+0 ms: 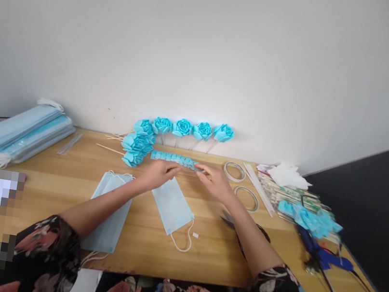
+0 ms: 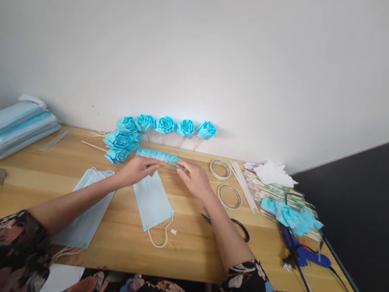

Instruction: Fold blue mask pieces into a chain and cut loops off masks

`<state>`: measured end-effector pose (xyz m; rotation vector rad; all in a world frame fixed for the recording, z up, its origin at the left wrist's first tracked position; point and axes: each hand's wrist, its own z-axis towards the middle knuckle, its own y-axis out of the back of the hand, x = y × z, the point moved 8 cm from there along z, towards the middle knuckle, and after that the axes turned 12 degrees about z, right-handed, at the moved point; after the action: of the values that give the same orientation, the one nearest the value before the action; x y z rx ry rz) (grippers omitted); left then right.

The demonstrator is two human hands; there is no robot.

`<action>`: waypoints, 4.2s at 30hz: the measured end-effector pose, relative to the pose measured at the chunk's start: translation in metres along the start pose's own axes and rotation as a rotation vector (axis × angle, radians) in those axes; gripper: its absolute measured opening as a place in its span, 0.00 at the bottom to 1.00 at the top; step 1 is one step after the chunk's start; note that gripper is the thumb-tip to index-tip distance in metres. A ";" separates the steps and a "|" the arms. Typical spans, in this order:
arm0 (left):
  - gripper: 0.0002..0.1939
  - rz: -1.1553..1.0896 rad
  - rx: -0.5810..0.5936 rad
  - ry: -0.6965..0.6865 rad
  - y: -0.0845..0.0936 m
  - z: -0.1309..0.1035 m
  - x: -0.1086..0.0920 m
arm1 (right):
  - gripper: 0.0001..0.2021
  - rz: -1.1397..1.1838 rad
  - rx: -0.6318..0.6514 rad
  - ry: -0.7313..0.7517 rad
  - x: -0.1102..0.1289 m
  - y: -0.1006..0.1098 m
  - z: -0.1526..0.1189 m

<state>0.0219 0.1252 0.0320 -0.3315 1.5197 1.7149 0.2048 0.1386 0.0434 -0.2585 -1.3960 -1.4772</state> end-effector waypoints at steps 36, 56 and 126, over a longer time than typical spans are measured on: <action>0.20 -0.535 -0.482 0.166 0.008 0.045 0.056 | 0.18 -0.346 -0.134 0.065 0.027 -0.028 0.099; 0.06 -0.868 -0.348 0.327 -0.010 0.055 0.065 | 0.09 -0.543 -0.323 0.420 0.072 0.000 0.108; 0.04 -1.496 -0.306 0.383 -0.028 0.084 0.074 | 0.12 -0.742 -0.188 0.468 0.070 0.009 0.112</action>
<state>0.0194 0.2302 -0.0159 -1.5397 0.7177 0.6180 0.1278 0.1976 0.1339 0.5228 -0.9998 -2.1013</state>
